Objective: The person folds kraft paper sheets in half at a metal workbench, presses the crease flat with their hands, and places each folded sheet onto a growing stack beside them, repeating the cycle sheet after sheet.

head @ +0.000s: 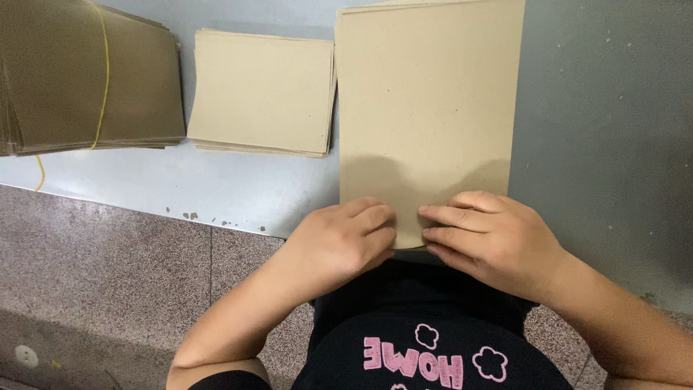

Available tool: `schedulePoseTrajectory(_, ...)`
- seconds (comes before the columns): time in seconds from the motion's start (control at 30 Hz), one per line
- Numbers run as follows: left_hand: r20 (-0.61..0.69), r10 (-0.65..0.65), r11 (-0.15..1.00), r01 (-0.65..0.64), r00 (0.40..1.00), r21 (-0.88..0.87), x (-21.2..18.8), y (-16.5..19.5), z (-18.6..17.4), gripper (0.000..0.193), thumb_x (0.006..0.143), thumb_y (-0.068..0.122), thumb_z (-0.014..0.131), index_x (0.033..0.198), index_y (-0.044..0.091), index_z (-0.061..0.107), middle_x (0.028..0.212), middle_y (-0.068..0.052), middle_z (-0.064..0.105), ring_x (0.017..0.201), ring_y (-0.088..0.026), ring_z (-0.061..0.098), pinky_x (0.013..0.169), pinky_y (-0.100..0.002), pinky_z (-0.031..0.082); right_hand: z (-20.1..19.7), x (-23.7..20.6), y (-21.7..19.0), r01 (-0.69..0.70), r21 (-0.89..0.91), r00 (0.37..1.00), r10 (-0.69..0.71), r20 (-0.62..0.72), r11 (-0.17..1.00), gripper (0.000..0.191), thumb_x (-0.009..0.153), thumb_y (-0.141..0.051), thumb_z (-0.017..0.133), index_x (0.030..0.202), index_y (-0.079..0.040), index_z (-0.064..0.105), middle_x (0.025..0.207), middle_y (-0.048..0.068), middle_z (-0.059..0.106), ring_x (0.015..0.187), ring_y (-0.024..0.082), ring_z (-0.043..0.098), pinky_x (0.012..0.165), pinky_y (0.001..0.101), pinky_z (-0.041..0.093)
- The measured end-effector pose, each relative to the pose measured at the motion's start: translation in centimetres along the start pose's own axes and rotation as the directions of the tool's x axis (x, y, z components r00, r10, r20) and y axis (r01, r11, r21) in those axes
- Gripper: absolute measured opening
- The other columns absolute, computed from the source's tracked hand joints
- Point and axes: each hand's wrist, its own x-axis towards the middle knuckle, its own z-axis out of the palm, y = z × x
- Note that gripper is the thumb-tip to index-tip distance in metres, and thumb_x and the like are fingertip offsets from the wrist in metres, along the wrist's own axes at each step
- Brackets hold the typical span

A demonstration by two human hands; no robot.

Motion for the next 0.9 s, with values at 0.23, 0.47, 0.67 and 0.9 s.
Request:
schedulePoseTrajectory(0.23, 0.007, -0.001, 1.000, 0.001, 1.000, -0.005, -0.1, -0.4, 0.1, 0.016, 0.082, 0.012, 0.073, 0.092, 0.004, 0.063, 0.111, -0.010, 0.068, 0.105, -0.028, 0.069, 0.077, -0.038, 0.058, -0.6, -0.2, -0.7, 0.054, -0.070, 0.998, -0.051, 0.036, 0.996, 0.026, 0.071, -0.014, 0.078, 0.096, -0.009, 0.079, 0.116, 0.004, 0.076, 0.102, 0.022, 0.070, 0.081, 0.0357, 0.056)
schedulePoseTrajectory(0.47, 0.007, -0.090, 0.990, 0.090, 0.996, -0.109, 0.0, -0.8, -0.5, 0.022, 0.087, 0.021, 0.078, 0.099, 0.008, 0.065, 0.114, -0.006, 0.070, 0.103, -0.027, 0.070, 0.080, -0.038, 0.057, -0.5, -1.0, 0.5, -0.069, 0.100, 0.998, 0.069, 0.011, 0.993, 0.015, 0.083, -0.020, 0.078, 0.094, -0.011, 0.075, 0.112, 0.004, 0.077, 0.104, 0.019, 0.073, 0.085, 0.0314, 0.059)
schedulePoseTrajectory(0.67, -0.185, -0.083, 0.992, 0.100, 0.979, 0.082, -0.4, -3.0, 0.1, 0.033, 0.077, 0.004, 0.072, 0.108, 0.012, 0.068, 0.119, -0.002, 0.073, 0.119, -0.028, 0.069, 0.102, -0.043, 0.056, -1.6, -1.9, 1.2, -0.103, 0.165, 0.992, 0.090, 0.087, 0.981, 0.018, 0.081, -0.024, 0.078, 0.097, -0.015, 0.077, 0.108, 0.000, 0.080, 0.102, 0.017, 0.074, 0.086, 0.0341, 0.056)
schedulePoseTrajectory(0.9, -0.283, -0.273, 0.962, 0.261, 0.919, -0.079, -1.1, -4.7, 2.0, 0.048, 0.078, -0.001, 0.069, 0.123, 0.014, 0.066, 0.113, -0.005, 0.076, 0.102, -0.026, 0.075, 0.088, -0.037, 0.061, -4.0, -2.7, 4.8, -0.146, 0.178, 0.988, 0.151, -0.016, 0.973, 0.055, 0.070, -0.027, 0.079, 0.122, -0.010, 0.069, 0.124, 0.011, 0.070, 0.123, 0.036, 0.063, 0.100, 0.0445, 0.051)
